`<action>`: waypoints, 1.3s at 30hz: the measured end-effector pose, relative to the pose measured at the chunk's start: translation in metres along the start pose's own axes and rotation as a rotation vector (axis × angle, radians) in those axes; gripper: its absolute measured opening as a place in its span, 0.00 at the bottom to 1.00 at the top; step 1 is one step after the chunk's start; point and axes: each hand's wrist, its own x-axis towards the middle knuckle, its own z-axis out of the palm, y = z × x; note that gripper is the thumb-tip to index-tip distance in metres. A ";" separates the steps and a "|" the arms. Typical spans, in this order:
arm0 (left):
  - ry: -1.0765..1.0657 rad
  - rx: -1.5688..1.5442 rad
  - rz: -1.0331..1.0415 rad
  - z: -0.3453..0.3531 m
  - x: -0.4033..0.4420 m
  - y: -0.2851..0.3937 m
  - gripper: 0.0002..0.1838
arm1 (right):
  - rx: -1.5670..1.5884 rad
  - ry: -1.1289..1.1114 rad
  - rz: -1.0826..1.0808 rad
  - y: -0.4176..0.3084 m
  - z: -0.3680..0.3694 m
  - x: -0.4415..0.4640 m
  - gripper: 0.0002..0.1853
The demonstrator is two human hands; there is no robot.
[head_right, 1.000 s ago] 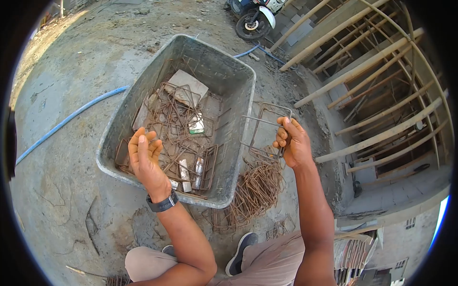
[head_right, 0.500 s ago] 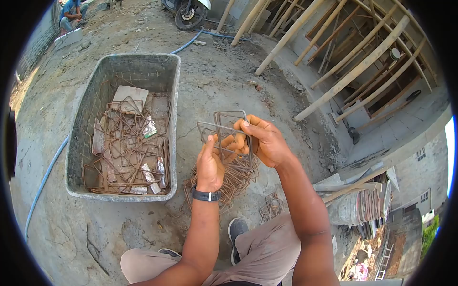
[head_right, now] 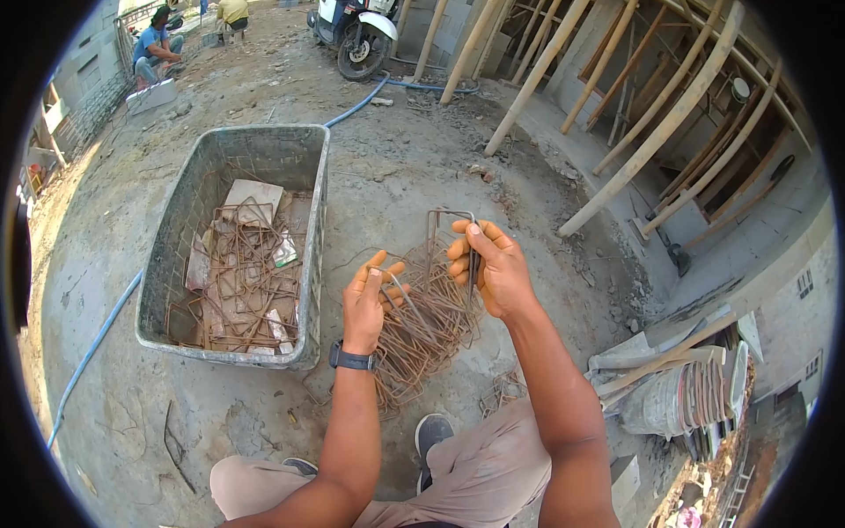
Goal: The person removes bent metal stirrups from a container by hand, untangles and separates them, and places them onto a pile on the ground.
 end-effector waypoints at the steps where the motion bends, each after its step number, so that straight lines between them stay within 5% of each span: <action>1: 0.010 0.013 0.004 0.002 0.000 -0.001 0.26 | -0.037 -0.010 0.001 -0.001 -0.008 0.000 0.15; 9: 0.124 0.262 -0.105 0.030 0.002 -0.009 0.25 | -0.382 -0.250 0.265 0.030 -0.003 -0.033 0.32; 12: 0.154 0.814 0.170 0.021 0.014 -0.051 0.22 | -0.336 -0.323 0.286 0.047 -0.002 -0.033 0.35; 14: 0.217 0.785 0.136 0.023 0.011 -0.062 0.19 | -0.365 -0.333 0.296 0.055 0.000 -0.030 0.36; 24: 0.244 0.959 0.106 0.009 0.010 -0.082 0.15 | -0.483 -0.283 0.442 0.070 0.007 -0.026 0.30; 33: 0.321 1.060 0.092 0.010 0.010 -0.088 0.15 | -0.553 -0.207 0.238 0.112 -0.008 -0.017 0.25; 39: 0.178 0.904 0.086 -0.004 0.013 -0.095 0.19 | -0.435 -0.213 0.336 0.115 -0.025 -0.009 0.10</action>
